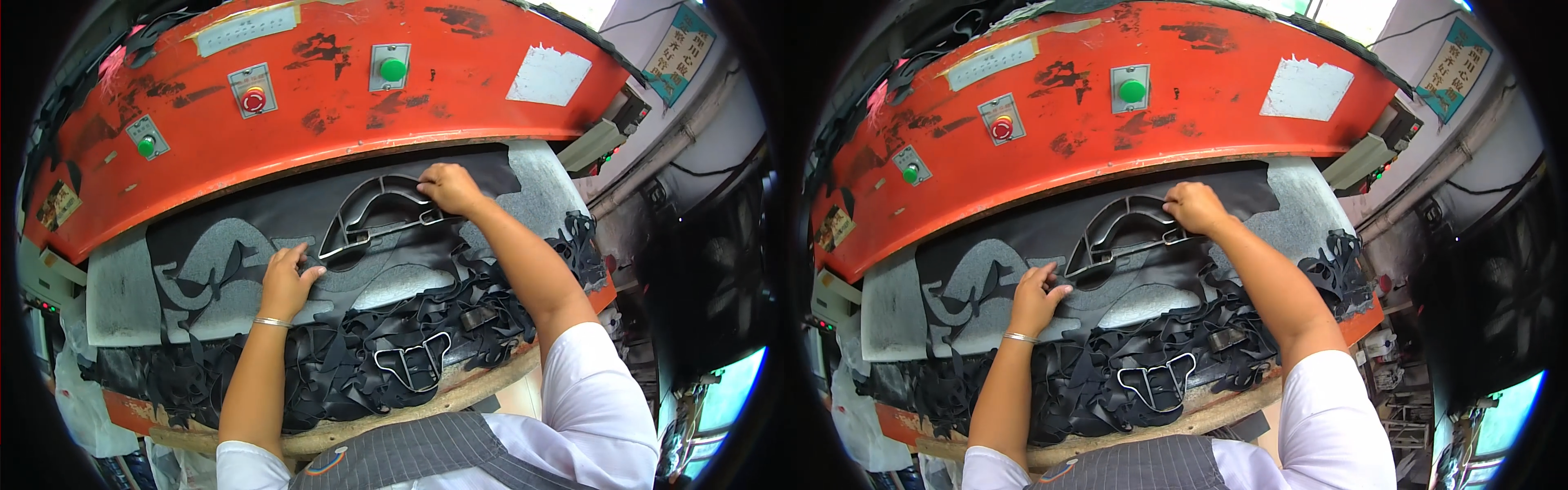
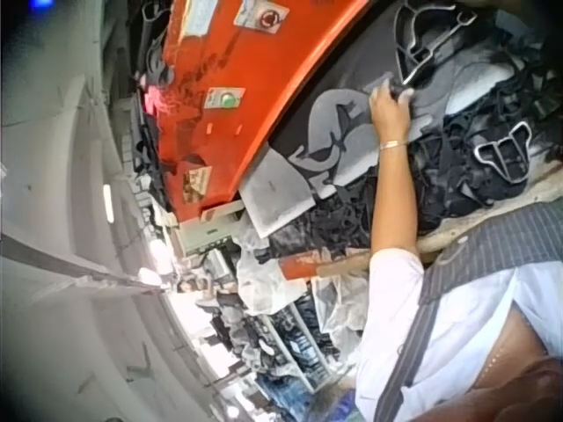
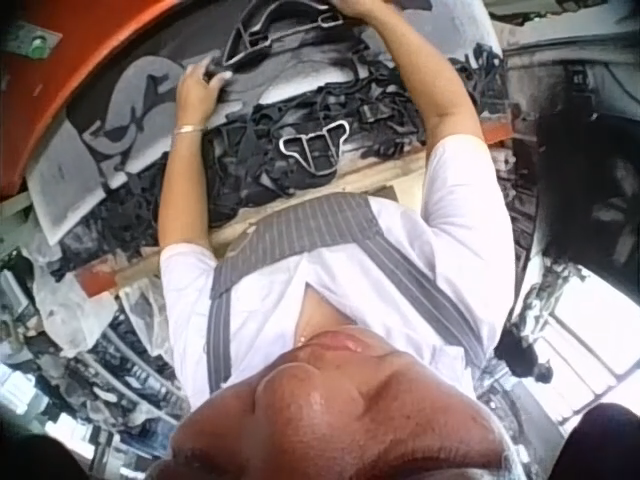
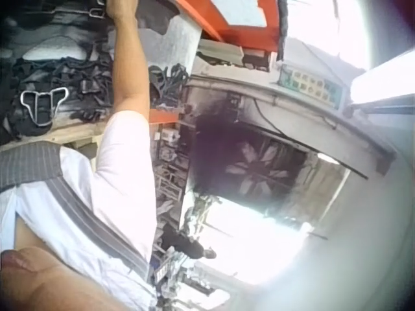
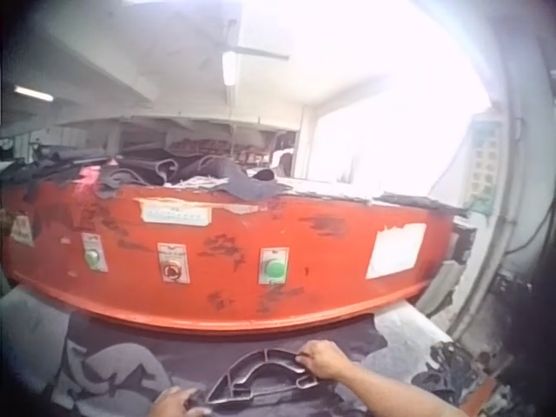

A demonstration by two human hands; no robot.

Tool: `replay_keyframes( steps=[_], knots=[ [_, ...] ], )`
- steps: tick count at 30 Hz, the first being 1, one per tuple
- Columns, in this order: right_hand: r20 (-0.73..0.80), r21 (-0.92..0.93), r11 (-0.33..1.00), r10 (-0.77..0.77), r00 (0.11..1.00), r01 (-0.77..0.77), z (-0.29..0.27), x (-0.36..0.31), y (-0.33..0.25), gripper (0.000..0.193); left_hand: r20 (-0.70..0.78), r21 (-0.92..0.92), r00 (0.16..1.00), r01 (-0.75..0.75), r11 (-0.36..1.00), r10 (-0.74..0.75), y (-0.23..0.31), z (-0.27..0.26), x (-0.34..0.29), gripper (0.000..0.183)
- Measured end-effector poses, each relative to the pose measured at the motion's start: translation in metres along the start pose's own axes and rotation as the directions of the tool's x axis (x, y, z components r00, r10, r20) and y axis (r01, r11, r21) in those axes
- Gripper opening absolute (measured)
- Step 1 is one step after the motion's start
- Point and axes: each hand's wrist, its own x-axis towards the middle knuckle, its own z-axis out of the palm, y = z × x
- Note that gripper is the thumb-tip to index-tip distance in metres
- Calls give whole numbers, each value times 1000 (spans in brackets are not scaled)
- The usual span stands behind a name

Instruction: Cutting shoe upper components from a leather hide using a hydraulic die cutting press and metal templates.

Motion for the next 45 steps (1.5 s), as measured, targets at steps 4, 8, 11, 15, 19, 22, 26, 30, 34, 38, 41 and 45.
replay_keyframes(
  steps=[4, 8, 11, 15, 19, 22, 26, 30, 34, 38, 41, 45],
  knots=[
    [-9, 105, 993, 45, 999, -44, 35, -2, 16, 24, -6, 142, 990, -140, 980, 142, -9, 20, 14, 35],
    [-9, 319, 940, 129, 992, -120, 39, -15, 33, 30, -50, 99, 986, -155, 983, 161, -17, 31, 17, 24],
    [179, 597, 751, 220, 959, -283, 27, -38, 61, 49, -139, 81, 976, -157, 984, 167, -15, 31, 18, 19],
    [148, 413, 908, 4, 989, -66, 17, -83, 74, 58, -142, 110, 980, -127, 986, 142, -15, 26, 19, 17],
    [56, 281, 958, 42, 998, -56, 29, -96, 68, 47, -135, 109, 981, -122, 986, 136, -9, 29, 24, 15],
    [19, 211, 975, 64, 998, -67, 27, -98, 70, 40, -125, 82, 986, -97, 992, 107, -7, 31, 26, 15],
    [-13, 185, 982, -27, 1000, 29, 28, -95, 76, 37, -107, 75, 990, -83, 994, 91, -7, 30, 28, 14],
    [-2, 194, 979, -56, 998, 55, 27, -93, 75, 36, -113, 71, 989, -89, 993, 97, -10, 29, 31, 14],
    [35, 197, 980, -36, 999, 29, 21, -91, 71, 38, -95, 65, 989, -109, 992, 115, -10, 29, 31, 16],
    [51, 195, 980, -39, 998, 28, 19, -91, 69, 39, -65, 84, 983, -166, 982, 172, -18, 23, 31, 15],
    [77, 198, 980, -28, 997, 12, 17, -93, 67, 37, -85, 80, 978, -186, 979, 192, -17, 23, 31, 16],
    [62, 152, 988, -6, 998, -4, 15, -101, 63, 35, -106, 60, 973, -201, 978, 206, -16, 23, 25, 17]
  ],
)
